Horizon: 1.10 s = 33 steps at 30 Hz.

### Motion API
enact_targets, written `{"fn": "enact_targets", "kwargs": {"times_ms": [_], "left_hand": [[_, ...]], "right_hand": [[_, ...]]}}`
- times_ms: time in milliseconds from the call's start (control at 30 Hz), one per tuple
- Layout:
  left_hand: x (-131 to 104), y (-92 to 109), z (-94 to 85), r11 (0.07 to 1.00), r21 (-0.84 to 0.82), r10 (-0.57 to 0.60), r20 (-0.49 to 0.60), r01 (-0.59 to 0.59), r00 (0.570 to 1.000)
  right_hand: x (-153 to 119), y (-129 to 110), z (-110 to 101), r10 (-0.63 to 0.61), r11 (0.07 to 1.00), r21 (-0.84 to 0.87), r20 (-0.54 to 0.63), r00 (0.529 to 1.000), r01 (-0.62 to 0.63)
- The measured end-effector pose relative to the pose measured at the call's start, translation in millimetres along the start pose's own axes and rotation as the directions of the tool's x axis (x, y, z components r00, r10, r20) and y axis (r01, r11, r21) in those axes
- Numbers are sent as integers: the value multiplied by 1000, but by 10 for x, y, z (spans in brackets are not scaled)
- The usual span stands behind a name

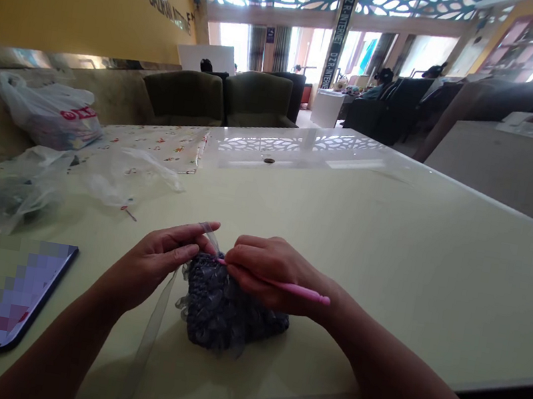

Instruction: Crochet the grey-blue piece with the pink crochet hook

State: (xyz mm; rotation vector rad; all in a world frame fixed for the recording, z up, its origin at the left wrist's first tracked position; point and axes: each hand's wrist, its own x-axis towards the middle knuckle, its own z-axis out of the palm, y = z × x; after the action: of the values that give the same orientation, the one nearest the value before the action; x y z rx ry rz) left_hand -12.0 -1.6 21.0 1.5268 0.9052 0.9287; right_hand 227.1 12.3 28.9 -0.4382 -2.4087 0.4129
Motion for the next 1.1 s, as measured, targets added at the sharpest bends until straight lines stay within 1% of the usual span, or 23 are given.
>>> {"fn": "enact_targets", "kwargs": {"times_ms": [67, 133, 200, 300, 367, 433, 500, 567, 633, 700, 733, 800, 833, 867, 900, 933, 967, 1033, 1100], "left_hand": [[-1, -4, 7, 1000, -2, 5, -14, -5, 1000], [-2, -6, 26, 1000, -30, 0, -28, -1, 1000], [-3, 0, 60, 998, -70, -2, -44, -1, 999], [1, 11, 135, 991, -137, -19, -109, 4, 994], [5, 2, 188, 984, -178, -50, -175, 19, 983], [12, -28, 232, 975, -219, -86, -224, 36, 971], [18, -69, 261, 966, -257, -103, -254, 35, 962], [20, -101, 279, 964, -266, -105, -279, 28, 955], [13, -111, 297, 975, -222, -98, -303, 30, 948], [-1, -101, 329, 992, -123, -67, -343, 26, 937], [-8, -93, 353, 998, -59, -36, -377, 15, 926], [-20, -85, 413, 999, 51, 32, -457, -10, 889], [-22, -89, 445, 998, 67, 48, -492, -17, 869], [-22, -100, 474, 999, 38, 36, -515, -19, 856], [-18, -116, 497, 999, -37, -5, -523, -17, 853], [-12, -136, 510, 989, -148, -65, -508, -12, 859], [-3, -156, 514, 962, -274, -132, -467, -2, 874], [20, -188, 491, 865, -499, -240, -322, 51, 916], [44, -199, 442, 773, -621, -294, -163, 134, 942]], "right_hand": [[-11, 24, 46, -22, 996, -84, -6, 1000, 21], [-26, 49, 114, -56, 977, -209, -47, 997, 45], [-38, 66, 195, -109, 936, -347, -123, 986, 60], [-46, 67, 314, -179, 870, -492, -257, 950, 31], [-47, 55, 384, -200, 845, -535, -309, 930, 4], [-49, 41, 441, -213, 829, -558, -331, 919, -9], [-52, 38, 478, -210, 823, -567, -352, 912, -30], [-56, 48, 491, -194, 833, -552, -353, 915, -36], [-58, 64, 485, -182, 849, -528, -320, 930, -16], [-53, 70, 480, -190, 840, -543, -283, 940, 6], [-46, 64, 485, -194, 821, -570, -279, 941, 0], [-24, 34, 514, -195, 766, -641, -297, 935, -44], [-11, 12, 537, -193, 740, -669, -315, 929, -73], [3, -12, 562, -188, 719, -687, -336, 923, -104], [14, -35, 587, -181, 705, -696, -356, 917, -131], [22, -54, 607, -170, 698, -699, -369, 913, -153], [25, -67, 621, -159, 697, -697, -380, 911, -169], [14, -68, 623, -142, 706, -685, -385, 912, -179], [-13, -34, 592, -165, 729, -671, -361, 918, -133]]}}
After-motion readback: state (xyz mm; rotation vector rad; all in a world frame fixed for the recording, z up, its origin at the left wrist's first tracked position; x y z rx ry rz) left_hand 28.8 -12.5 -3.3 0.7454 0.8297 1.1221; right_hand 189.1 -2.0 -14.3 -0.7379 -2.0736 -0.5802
